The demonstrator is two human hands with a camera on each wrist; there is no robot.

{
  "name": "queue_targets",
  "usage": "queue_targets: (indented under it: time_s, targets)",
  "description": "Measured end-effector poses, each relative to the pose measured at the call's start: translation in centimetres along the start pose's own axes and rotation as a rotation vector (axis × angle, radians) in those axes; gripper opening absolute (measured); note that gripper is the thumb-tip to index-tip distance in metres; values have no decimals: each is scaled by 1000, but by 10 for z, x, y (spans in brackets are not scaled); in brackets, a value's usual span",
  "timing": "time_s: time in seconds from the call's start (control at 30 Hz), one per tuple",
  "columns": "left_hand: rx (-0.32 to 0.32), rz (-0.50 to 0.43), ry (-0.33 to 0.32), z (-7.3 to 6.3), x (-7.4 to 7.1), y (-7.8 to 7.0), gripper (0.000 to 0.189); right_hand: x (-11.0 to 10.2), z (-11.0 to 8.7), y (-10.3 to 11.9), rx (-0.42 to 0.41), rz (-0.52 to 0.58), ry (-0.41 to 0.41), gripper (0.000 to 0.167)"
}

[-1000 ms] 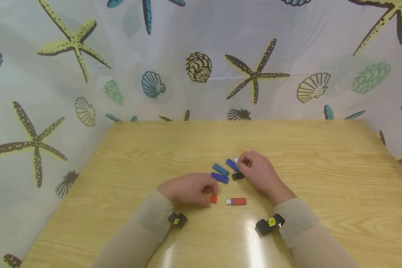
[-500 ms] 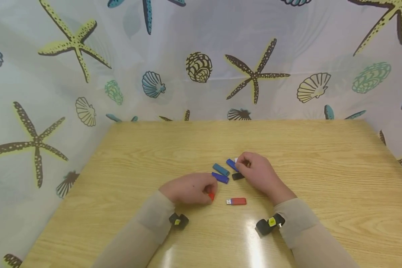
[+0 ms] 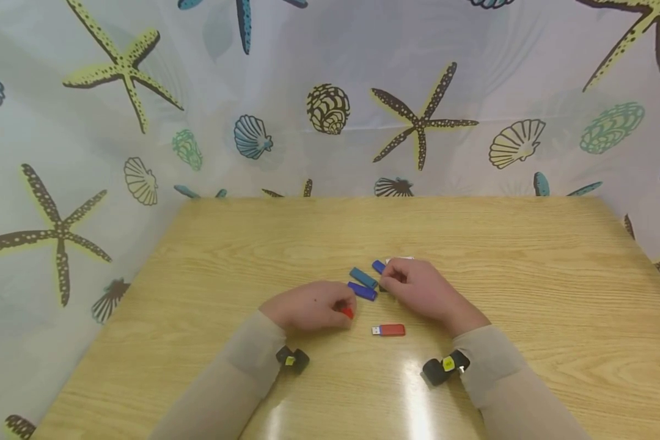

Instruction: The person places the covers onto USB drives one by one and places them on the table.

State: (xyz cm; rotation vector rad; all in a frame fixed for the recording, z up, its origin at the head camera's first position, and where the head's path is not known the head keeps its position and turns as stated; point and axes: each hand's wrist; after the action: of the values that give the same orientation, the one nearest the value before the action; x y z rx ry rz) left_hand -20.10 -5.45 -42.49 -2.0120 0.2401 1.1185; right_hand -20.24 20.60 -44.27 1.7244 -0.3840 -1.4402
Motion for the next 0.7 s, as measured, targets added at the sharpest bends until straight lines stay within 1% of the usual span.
queue_targets:
  time_s: [0.1, 0.2, 0.27, 0.37, 0.47, 0.53, 0.7]
  targets:
    - [7, -13, -9, 0, 0, 1, 14, -1, 0, 0, -3, 4, 0, 11]
    - [23, -15, -14, 0, 0, 2, 14, -2, -1, 1, -23, 8, 42, 12]
    - [41, -14, -18, 0, -1, 3, 13, -2, -1, 2, -45, 14, 101, 12]
    - [60, -19, -20, 0, -2, 5, 11, -3, -3, 3, -47, 44, 234, 10]
    - [55, -34, -24, 0, -2, 6, 9, -4, -4, 6, -55, 38, 348, 8]
    - [40, -38, -28, 1, -2, 7, 9, -4, -4, 9, -61, 9, 390, 10]
    - [-1, -42, -37, 1, -2, 7, 18, -4, -5, 17, -105, -78, 433, 18]
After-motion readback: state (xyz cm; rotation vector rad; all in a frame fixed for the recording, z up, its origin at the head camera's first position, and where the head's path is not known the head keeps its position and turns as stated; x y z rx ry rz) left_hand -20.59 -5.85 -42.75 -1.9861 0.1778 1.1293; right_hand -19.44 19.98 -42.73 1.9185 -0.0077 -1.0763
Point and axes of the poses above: each hand's wrist, its own z-axis towards the middle knuckle, its own x-axis out of the palm, y = z × x, and after that the axes turned 3 degrees about z, right-handed
